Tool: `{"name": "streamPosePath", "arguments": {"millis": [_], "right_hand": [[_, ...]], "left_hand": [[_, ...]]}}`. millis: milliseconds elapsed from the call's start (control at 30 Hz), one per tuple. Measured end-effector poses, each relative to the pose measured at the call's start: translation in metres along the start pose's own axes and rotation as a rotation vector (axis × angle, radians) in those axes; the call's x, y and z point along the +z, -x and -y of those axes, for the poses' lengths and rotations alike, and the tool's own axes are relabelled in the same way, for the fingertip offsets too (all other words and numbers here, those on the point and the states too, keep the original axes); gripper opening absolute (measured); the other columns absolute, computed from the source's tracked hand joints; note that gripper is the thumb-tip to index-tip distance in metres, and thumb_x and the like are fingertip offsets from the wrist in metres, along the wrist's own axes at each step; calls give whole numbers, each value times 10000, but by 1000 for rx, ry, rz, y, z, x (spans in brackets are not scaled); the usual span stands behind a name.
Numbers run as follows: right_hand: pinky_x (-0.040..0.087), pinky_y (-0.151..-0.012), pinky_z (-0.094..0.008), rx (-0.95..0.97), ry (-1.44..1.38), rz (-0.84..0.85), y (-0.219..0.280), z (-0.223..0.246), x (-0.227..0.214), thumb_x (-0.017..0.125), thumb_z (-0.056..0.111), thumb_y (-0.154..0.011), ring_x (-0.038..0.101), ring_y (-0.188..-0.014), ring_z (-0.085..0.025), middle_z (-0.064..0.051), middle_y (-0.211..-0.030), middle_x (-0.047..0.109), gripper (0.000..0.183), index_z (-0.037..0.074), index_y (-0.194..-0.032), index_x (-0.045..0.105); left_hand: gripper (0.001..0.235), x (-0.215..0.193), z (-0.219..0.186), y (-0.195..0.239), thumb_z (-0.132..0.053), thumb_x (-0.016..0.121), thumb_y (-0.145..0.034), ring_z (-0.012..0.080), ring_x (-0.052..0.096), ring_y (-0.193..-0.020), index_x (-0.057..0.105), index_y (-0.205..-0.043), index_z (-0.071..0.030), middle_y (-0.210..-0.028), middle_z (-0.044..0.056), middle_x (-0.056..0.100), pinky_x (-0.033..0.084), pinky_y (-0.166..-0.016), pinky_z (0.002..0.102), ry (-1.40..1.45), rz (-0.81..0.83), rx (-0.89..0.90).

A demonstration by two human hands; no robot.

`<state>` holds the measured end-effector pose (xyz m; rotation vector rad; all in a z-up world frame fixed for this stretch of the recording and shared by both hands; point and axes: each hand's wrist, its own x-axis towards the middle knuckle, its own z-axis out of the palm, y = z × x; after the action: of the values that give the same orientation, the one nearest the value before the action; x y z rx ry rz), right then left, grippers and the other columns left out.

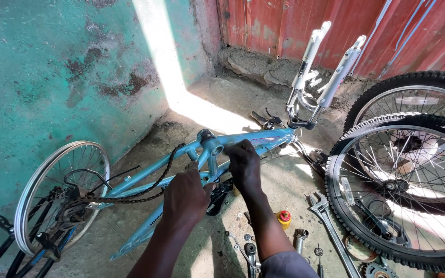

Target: The person cleans the bottom bracket area of a light blue bicycle frame using a yellow cloth. They wipe the frame and the removed bottom bracket shell, then use a small tool to clean the interior of the shell before wiping it again.

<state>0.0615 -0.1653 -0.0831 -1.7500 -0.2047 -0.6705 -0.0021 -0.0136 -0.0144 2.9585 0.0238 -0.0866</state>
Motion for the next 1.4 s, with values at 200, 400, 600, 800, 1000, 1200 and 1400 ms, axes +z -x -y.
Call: {"name": "streamPosePath", "arguments": {"millis": [200, 400, 600, 800, 1000, 1200, 1400], "right_hand": [[471, -415, -303, 516, -482, -319, 16, -19, 18, 615, 5, -991, 660, -456, -243, -208, -556, 650, 152, -76, -1118, 636], [619, -513, -408, 709, -471, -437, 4, -28, 42, 713, 57, -918, 694, -556, -228, -194, -664, 687, 104, 16, -1013, 724], [592, -449, -333, 443, -455, -386, 9, 6, 38, 685, -4, -943, 699, -500, -227, -193, -585, 679, 43, -7, -949, 728], [574, -421, -330, 219, -422, -332, 17, 10, 40, 699, -96, -862, 715, -507, -245, -149, -691, 654, 125, -11, -894, 785], [583, -732, -417, 424, -277, -236, 22, 23, 25, 755, 32, -839, 763, -848, -302, -155, -892, 768, 81, 97, -845, 803], [546, -354, -315, 603, -457, -358, -5, -4, 27, 630, 18, -949, 717, -516, -249, -208, -689, 703, 115, -39, -1016, 703], [583, -389, -318, 297, -414, -296, 7, 18, 33, 653, -54, -940, 715, -506, -255, -206, -655, 695, 75, -45, -978, 717]], "left_hand": [[682, -13, -3, 7, -385, 725, -971, 317, 797, -860, 528, -1426, 83, -1004, 247, 744, 704, -609, 377, -1, 15, 18], [736, -11, -1, 7, -407, 736, -955, 338, 796, -862, 502, -1438, 96, -1006, 259, 742, 698, -586, 387, 29, 30, 17], [762, -15, -8, 11, -414, 766, -930, 369, 789, -909, 501, -1438, 89, -1065, 279, 729, 708, -626, 422, 36, 5, 22], [813, -15, -11, 10, -429, 788, -907, 403, 779, -953, 488, -1448, 98, -1119, 309, 716, 707, -656, 457, 20, 11, 15], [758, -15, -8, 9, -436, 732, -956, 348, 790, -915, 487, -1463, 72, -1090, 268, 729, 711, -661, 435, -48, -1, 16], [773, 3, -3, 4, -449, 764, -932, 356, 789, -927, 512, -1452, 64, -1132, 266, 727, 706, -671, 441, -52, -13, 17], [763, 5, 3, -1, -441, 730, -968, 306, 788, -819, 488, -1468, 82, -1041, 252, 731, 679, -540, 350, 15, 13, 46]]}}
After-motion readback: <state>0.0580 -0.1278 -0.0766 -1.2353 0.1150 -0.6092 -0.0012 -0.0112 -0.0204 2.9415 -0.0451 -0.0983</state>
